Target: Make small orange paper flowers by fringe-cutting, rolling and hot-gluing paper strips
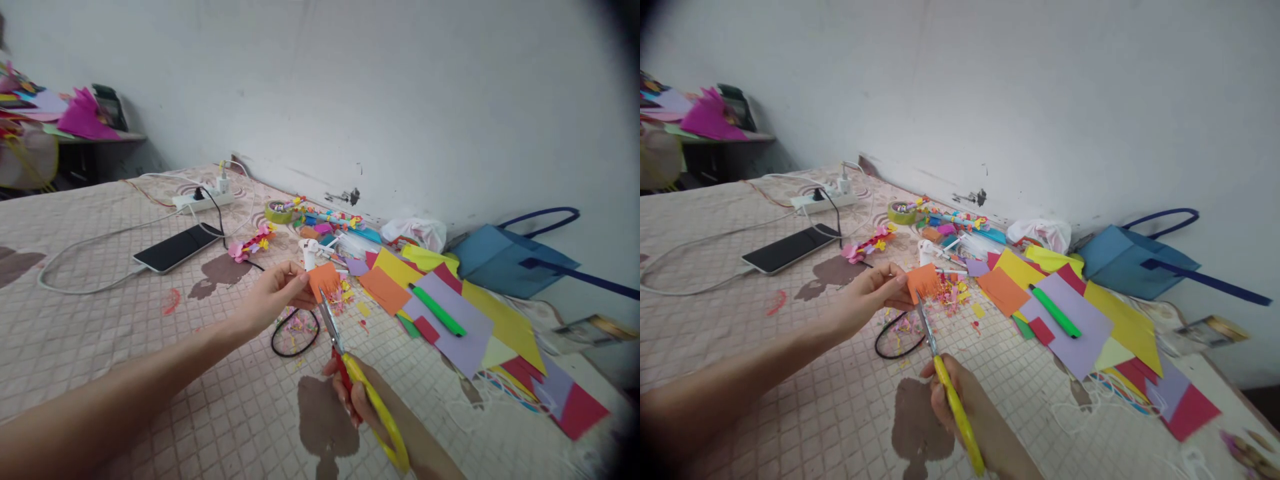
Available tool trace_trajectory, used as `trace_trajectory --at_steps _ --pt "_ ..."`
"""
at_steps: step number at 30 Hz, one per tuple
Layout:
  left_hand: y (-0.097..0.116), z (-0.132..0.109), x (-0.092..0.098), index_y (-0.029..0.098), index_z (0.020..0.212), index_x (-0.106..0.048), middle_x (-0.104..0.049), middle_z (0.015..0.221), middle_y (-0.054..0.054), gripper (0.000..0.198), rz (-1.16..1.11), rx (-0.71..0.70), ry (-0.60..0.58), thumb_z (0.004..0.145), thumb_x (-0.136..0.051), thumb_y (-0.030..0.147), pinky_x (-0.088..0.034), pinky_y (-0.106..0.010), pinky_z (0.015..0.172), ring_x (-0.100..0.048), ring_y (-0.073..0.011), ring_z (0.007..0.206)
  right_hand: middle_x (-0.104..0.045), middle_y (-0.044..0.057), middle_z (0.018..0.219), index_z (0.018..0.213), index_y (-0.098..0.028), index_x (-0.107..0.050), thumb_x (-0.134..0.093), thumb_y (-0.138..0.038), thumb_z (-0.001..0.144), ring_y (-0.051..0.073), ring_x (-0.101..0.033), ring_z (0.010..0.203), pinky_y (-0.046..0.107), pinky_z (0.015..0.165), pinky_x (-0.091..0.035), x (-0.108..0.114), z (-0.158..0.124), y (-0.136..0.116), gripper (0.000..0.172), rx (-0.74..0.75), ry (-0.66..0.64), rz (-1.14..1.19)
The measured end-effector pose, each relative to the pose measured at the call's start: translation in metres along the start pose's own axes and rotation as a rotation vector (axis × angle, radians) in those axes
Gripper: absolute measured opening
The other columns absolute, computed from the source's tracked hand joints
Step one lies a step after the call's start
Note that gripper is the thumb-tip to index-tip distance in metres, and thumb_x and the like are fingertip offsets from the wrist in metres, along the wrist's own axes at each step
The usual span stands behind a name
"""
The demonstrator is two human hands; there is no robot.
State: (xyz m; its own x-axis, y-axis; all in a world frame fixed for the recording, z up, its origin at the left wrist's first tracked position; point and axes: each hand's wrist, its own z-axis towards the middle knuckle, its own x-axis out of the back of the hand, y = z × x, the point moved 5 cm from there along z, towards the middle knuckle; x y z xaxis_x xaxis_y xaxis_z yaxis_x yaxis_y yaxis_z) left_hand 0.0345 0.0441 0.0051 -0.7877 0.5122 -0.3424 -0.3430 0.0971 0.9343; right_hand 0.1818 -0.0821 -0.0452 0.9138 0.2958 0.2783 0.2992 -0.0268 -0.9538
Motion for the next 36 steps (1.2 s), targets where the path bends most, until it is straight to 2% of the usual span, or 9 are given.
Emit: trace_trajectory --at_steps 7,15,20,28,36 --pt "0.0025 -0.0041 -0.0037 0.016 0.082 -0.045 -0.07 0.067 -0.002 0.02 0.025 -0.017 0.023 0.085 -0.058 0.031 -0.058 -0.029 0.063 -0.069 -0.0153 0.062 -0.036 -0.006 0.063 0.096 -0.019 -0.051 -0.038 -0.069 0.083 0.006 -0.03 0.045 0.018 0.041 -0.032 -0.0021 0.0006 0.0028 0.053 -0.03 0.039 0.083" --pt "0.0016 -0.0054 -0.0044 0.017 0.081 -0.043 -0.071 0.069 -0.004 0.023 -0.018 0.001 0.037 0.084 -0.06 0.032 -0.058 -0.03 0.063 -0.07 -0.0174 0.064 -0.038 -0.007 0.063 0.095 -0.019 -0.051 -0.045 -0.069 0.08 0.005 -0.032 0.045 0.019 0.044 -0.033 -0.0001 0.0016 -0.0024 0.053 -0.092 0.027 0.148" --pt "-0.0015 -0.0039 -0.0038 0.016 0.081 -0.045 -0.071 0.071 -0.005 0.023 -0.036 0.005 0.024 0.083 -0.061 0.033 -0.058 -0.031 0.065 -0.07 -0.0173 0.065 -0.04 -0.006 0.062 0.092 -0.02 -0.052 -0.052 -0.067 0.077 0.007 -0.035 0.047 0.021 0.046 -0.034 0.0007 0.0042 -0.0045 0.05 -0.161 -0.025 0.222" --pt "-0.0005 -0.0042 -0.0046 0.016 0.08 -0.044 -0.071 0.07 -0.003 0.02 -0.029 -0.01 0.0 0.085 -0.058 0.03 -0.058 -0.03 0.065 -0.07 -0.0163 0.066 -0.039 -0.006 0.064 0.095 -0.019 -0.05 -0.039 -0.068 0.083 0.006 -0.033 0.046 0.02 0.044 -0.033 -0.0008 -0.001 -0.0053 0.052 -0.067 0.031 0.09" --pt "0.0004 -0.0049 -0.0068 0.018 0.08 -0.042 -0.071 0.071 -0.003 0.021 -0.044 -0.01 -0.036 0.085 -0.059 0.029 -0.058 -0.03 0.066 -0.07 -0.0155 0.064 -0.037 -0.005 0.064 0.094 -0.02 -0.052 -0.04 -0.069 0.081 0.007 -0.033 0.047 0.02 0.043 -0.033 -0.0003 -0.0008 -0.0052 0.052 -0.082 0.047 0.093"
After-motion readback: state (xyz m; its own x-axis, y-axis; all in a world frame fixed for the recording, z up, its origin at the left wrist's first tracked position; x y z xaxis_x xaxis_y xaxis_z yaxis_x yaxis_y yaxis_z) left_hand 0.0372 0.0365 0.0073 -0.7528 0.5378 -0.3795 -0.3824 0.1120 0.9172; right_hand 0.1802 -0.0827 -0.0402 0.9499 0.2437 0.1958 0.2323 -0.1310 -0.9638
